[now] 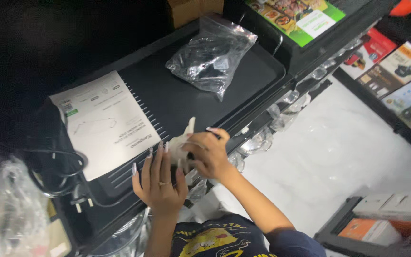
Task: The person wipes several appliances in an appliance store, including an induction cooker, an electric grill, and a hair dryer, using a small white cloth.
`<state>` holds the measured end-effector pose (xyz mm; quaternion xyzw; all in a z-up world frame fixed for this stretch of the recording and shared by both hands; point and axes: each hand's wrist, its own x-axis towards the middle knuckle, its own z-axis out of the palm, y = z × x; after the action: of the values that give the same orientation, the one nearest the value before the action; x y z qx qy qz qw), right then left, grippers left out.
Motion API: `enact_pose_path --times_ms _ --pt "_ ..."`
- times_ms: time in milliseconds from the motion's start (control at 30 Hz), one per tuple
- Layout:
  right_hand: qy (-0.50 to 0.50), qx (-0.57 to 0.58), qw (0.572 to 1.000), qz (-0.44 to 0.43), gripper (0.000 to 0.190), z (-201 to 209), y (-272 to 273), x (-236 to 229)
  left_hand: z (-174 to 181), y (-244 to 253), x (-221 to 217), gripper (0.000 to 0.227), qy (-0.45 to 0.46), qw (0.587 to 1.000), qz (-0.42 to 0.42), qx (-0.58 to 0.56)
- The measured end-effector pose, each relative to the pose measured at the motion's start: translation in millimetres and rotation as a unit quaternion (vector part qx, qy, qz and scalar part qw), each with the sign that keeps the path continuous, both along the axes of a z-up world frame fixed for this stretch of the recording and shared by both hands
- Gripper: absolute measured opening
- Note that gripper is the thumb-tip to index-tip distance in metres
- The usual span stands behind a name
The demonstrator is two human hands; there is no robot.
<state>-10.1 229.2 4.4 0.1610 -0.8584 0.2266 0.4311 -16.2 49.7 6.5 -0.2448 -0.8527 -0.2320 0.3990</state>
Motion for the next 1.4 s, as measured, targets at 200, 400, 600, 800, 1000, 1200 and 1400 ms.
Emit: enact_pose_path --times_ms 200,400,600,800,1000,1200,1400 --pt "0.106 0.013 0.989 -0.099 0.029 -3 101 -18 11 46 -6 0.017 0.020 0.999 0.047 0.020" --pt "0.078 -0.025 0.980 -0.184 0.015 2 195 -19 20 57 -4 0.014 0.064 0.994 0.073 0.043" --pt "0.027 -0.086 0.973 -0.211 0.012 22 237 -24 13 65 -4 0.014 0.079 0.990 0.100 0.059" --pt "-0.056 -0.134 0.975 -0.170 0.014 42 234 -16 7 71 -2 0.013 0.076 0.987 0.115 0.078" --pt "-0.039 -0.083 0.985 -0.148 0.010 43 213 -14 6 70 0 0.011 0.065 0.988 0.101 0.092" --pt "-0.079 -0.020 0.993 -0.090 0.026 35 142 -11 -3 70 1 0.013 0.051 0.989 0.095 0.103" --pt "-0.073 -0.066 0.993 0.071 0.029 44 79 6 -2 73 2 0.014 0.060 0.987 0.089 0.118"
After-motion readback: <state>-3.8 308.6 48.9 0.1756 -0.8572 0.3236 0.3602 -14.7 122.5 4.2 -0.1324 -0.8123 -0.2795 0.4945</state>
